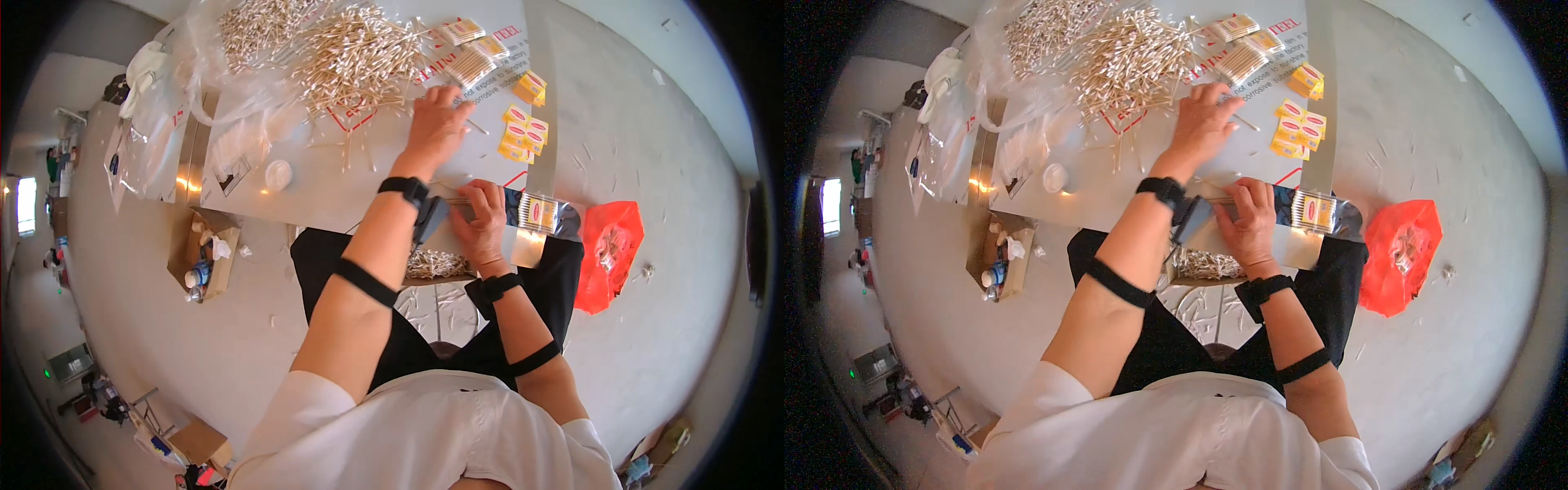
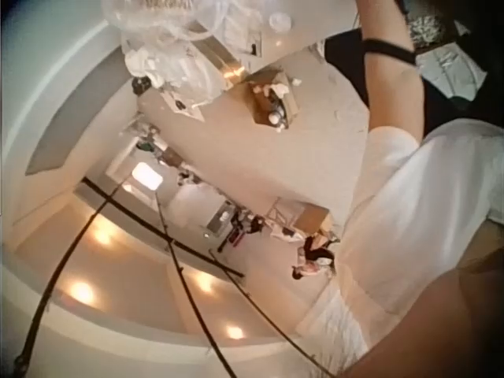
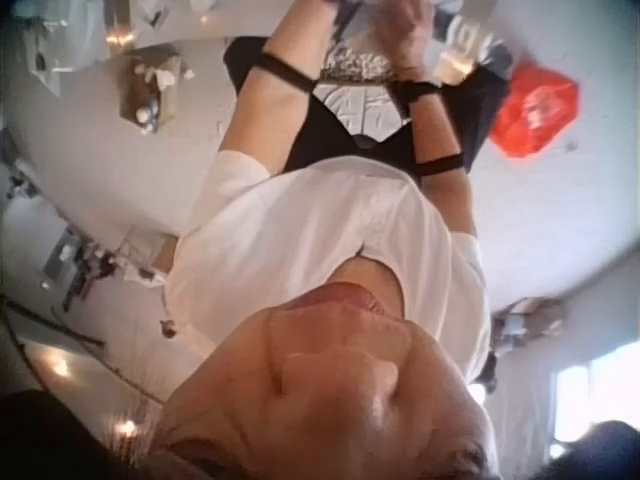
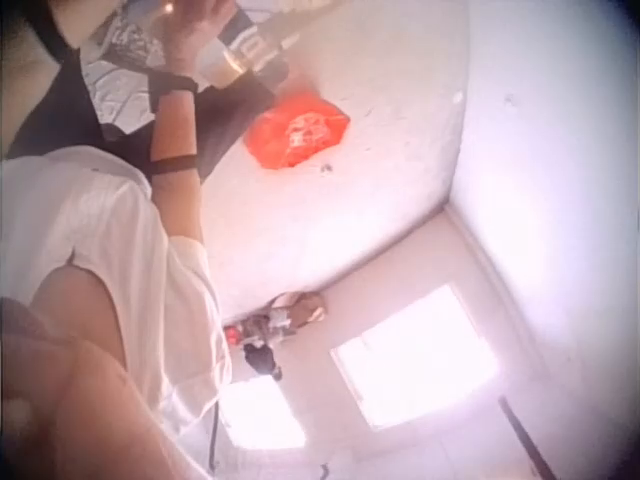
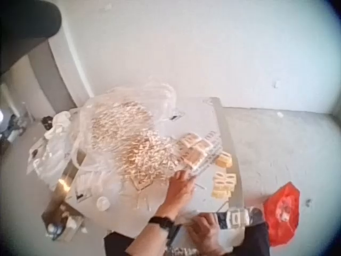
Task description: The recorder is organizing cotton swabs into groups, placing them into small plastic bags, and sealing the bags with adhesive labels.
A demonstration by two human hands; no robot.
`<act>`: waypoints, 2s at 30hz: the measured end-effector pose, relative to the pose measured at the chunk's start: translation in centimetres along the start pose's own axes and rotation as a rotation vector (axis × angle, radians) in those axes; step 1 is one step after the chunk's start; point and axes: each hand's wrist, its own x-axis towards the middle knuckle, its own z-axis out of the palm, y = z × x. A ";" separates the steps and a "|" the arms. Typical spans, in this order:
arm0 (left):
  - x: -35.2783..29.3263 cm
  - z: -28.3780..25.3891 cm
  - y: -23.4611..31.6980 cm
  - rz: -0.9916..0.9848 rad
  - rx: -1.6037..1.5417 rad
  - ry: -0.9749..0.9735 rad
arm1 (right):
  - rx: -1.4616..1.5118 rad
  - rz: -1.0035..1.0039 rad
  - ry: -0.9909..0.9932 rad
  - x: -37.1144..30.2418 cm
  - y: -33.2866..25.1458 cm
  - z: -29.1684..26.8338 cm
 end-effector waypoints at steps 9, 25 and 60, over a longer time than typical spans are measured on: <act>-6.4 -2.3 1.5 -0.135 0.069 -0.084 | -0.037 0.014 -0.019 0.0 0.8 0.0; -8.0 -5.3 -3.0 -0.812 0.450 0.077 | -0.016 0.001 -0.049 0.4 0.5 0.1; -10.7 -1.9 8.1 -0.184 0.147 -0.390 | 0.565 0.318 0.340 -0.2 1.8 -0.3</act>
